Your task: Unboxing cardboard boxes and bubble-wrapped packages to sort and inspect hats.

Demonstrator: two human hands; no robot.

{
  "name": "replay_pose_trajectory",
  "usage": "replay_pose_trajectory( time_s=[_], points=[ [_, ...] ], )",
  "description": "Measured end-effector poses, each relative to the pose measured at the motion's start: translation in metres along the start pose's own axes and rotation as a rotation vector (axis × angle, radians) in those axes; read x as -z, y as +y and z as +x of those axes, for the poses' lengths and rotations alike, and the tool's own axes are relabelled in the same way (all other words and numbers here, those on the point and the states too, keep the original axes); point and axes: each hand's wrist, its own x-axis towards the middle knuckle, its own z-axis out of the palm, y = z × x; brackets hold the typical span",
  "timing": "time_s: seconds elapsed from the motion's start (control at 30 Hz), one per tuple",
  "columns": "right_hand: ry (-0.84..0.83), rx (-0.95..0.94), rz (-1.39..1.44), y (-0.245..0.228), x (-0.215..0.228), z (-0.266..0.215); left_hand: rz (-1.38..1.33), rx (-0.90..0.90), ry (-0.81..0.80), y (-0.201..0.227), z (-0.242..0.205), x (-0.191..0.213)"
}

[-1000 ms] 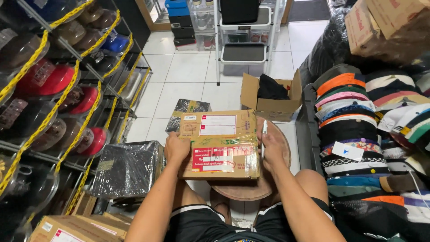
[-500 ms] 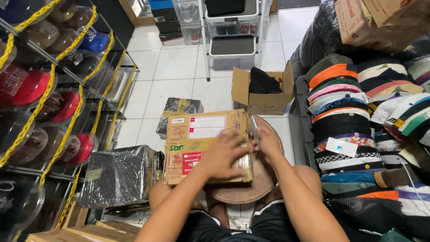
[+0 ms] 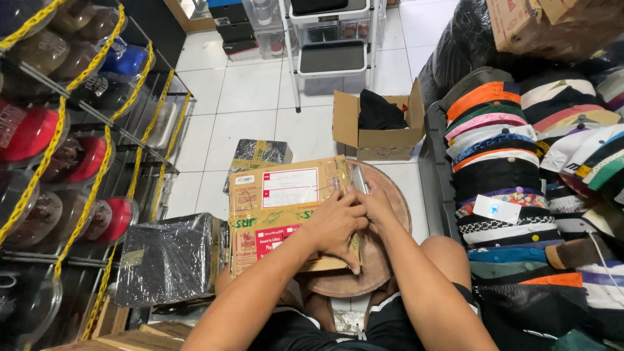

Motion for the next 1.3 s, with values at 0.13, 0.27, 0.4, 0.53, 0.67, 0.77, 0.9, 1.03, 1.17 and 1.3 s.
replay_pose_trajectory(
  time_s=[0.13, 0.27, 0.4, 0.53, 0.67, 0.77, 0.9, 1.03, 1.17, 1.3],
  points=[
    [0.025, -0.017, 0.015, -0.012, -0.011, -0.011, -0.005, -0.011, -0.002, -0.002, 0.004, 0.011],
    [-0.008, -0.041, 0.021, -0.019, -0.021, -0.017, -0.050, 0.001, -0.013, -0.007, 0.000, 0.001],
    [0.029, -0.041, -0.055, -0.017, -0.014, -0.018, -0.204, 0.194, -0.035, -0.020, -0.020, -0.011],
    [0.085, -0.059, 0.004, -0.028, -0.007, -0.037, -0.359, 0.406, 0.113, -0.053, -0.019, -0.025],
    [0.038, -0.013, -0.180, -0.061, -0.009, -0.060, -0.198, 0.641, -0.087, -0.084, 0.000, -0.012],
    [-0.016, 0.050, -0.416, -0.069, 0.000, -0.046, -0.223, 0.772, -0.231, -0.099, 0.014, -0.011],
    [0.046, 0.063, -0.751, -0.069, 0.001, -0.018, -0.319, 0.784, -0.269, -0.107, 0.016, 0.004],
    [0.037, 0.080, -0.794, -0.064, 0.001, 0.010, -0.305, 0.752, -0.330, -0.109, 0.013, 0.010],
    [-0.021, 0.069, -0.959, -0.088, -0.001, 0.000, -0.305, 0.757, -0.370, -0.107, 0.016, 0.015],
    [-0.145, 0.069, -1.103, -0.130, -0.005, -0.027, -0.237, 0.732, -0.427, -0.105, 0.022, 0.017]
  ],
)
